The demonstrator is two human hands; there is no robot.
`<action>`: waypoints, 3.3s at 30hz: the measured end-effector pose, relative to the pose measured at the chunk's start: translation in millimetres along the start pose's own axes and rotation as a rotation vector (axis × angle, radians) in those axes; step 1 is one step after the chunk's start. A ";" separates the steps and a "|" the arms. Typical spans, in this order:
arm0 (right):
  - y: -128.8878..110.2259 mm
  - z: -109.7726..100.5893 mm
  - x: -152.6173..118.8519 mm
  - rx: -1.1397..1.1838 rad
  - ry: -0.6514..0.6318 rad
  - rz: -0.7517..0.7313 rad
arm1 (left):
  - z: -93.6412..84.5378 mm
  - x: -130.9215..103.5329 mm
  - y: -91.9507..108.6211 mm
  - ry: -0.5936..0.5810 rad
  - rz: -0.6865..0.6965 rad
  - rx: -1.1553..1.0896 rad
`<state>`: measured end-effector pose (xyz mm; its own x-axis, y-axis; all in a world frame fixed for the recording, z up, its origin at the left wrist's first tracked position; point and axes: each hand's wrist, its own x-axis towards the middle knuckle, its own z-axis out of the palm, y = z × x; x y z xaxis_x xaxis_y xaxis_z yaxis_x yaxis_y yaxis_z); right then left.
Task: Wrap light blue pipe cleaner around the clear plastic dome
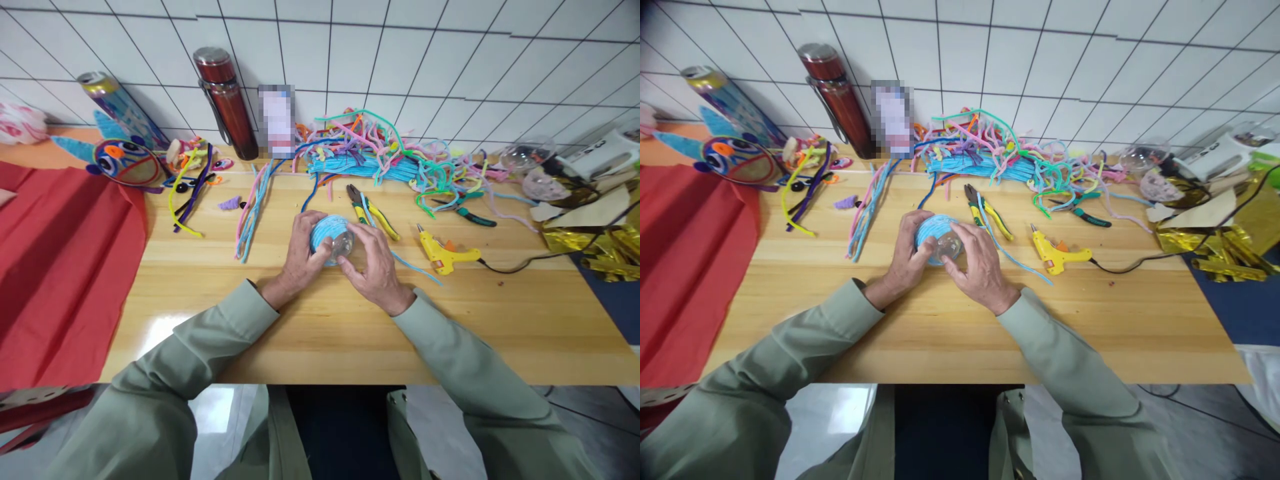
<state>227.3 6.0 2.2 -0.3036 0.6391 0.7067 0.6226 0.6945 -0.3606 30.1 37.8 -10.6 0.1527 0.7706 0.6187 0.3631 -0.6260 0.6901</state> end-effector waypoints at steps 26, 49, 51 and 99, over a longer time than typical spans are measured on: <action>-2.6 0.2 2.2 0.037 0.008 -0.025 | 5.2 -4.3 -2.6 0.020 -0.097 -0.067; -6.6 0.5 -0.1 0.014 -0.004 -0.016 | 3.5 -2.5 -1.8 -0.015 -0.172 -0.193; -6.6 0.6 -0.1 0.019 -0.009 -0.024 | 4.6 -1.1 -1.2 -0.005 -0.199 -0.187; -5.9 0.5 -0.1 0.014 -0.005 -0.001 | 0.2 0.5 5.5 0.010 -0.218 -0.108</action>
<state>223.3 2.1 4.0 -0.3079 0.6402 0.7038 0.6120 0.6997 -0.3687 32.4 34.8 -6.6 0.0720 0.8880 0.4542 0.2864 -0.4546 0.8434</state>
